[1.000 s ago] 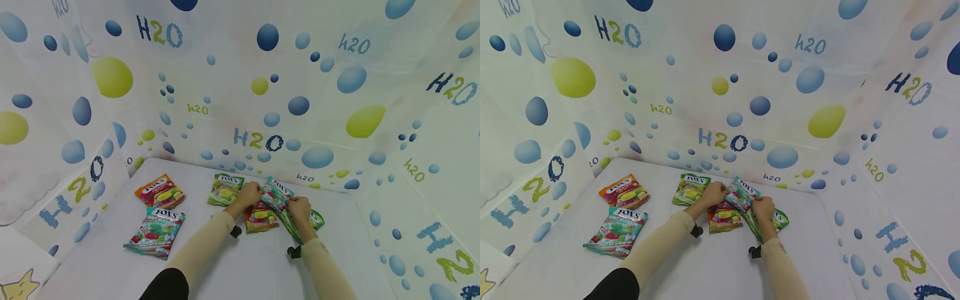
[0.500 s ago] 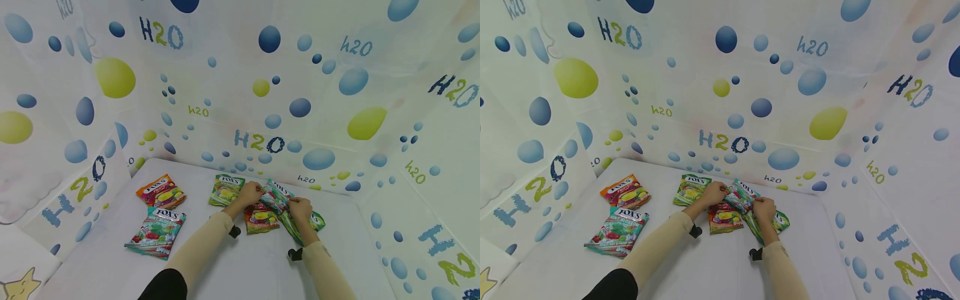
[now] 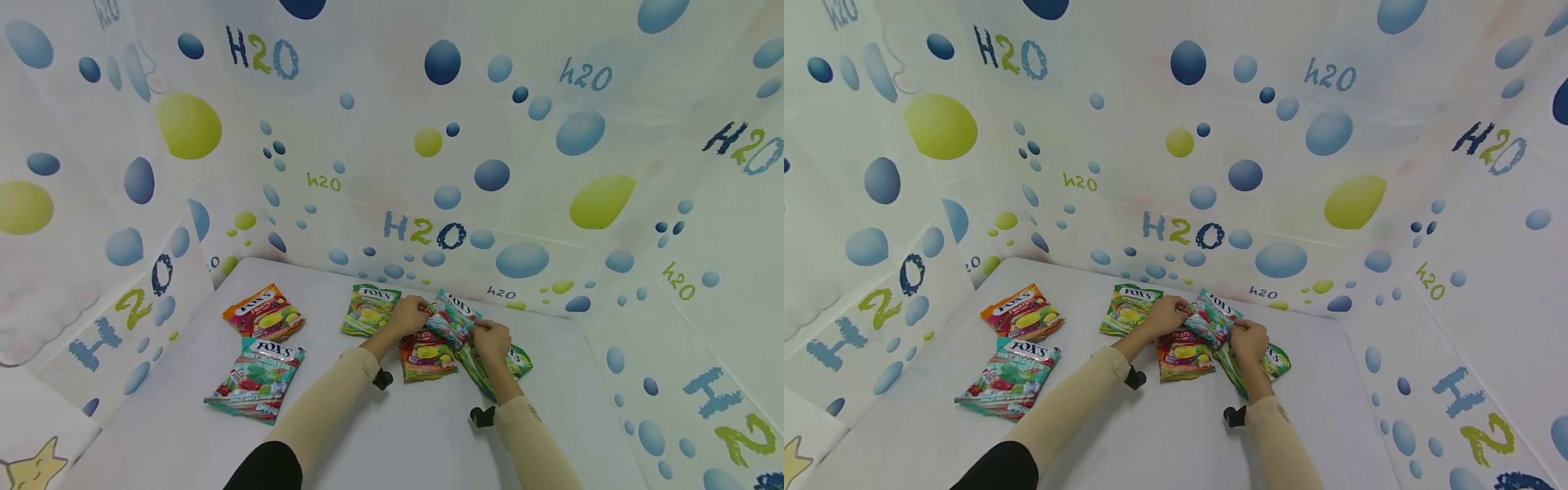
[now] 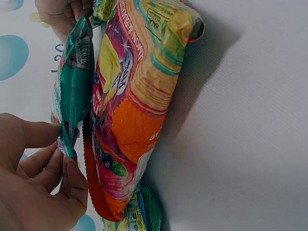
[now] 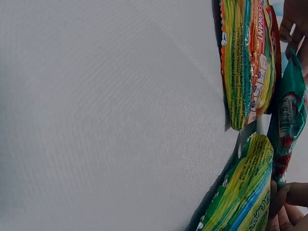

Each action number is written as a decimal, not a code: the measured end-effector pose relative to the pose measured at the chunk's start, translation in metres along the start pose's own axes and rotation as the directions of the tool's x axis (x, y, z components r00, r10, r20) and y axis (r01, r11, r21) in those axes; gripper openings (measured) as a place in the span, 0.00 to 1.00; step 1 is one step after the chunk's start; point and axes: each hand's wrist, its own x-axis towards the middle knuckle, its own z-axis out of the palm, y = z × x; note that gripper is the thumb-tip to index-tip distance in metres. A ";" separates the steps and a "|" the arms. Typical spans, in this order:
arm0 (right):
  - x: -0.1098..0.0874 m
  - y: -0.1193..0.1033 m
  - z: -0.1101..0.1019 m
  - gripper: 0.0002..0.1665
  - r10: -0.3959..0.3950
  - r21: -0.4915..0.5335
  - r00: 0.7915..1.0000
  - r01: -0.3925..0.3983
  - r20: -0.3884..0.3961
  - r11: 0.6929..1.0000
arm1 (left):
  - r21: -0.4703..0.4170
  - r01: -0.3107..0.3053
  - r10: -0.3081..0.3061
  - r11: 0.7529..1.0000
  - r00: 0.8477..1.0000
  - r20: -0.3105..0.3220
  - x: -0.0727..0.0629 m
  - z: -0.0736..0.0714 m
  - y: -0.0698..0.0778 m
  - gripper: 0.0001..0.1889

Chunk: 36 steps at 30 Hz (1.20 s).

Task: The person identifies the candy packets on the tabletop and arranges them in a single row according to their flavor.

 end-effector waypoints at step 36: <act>-0.019 -0.035 0.002 0.13 -0.057 0.119 0.998 0.057 -0.004 0.991 | -0.065 -0.078 0.069 0.995 0.990 -0.123 -0.030 -0.029 0.000 0.15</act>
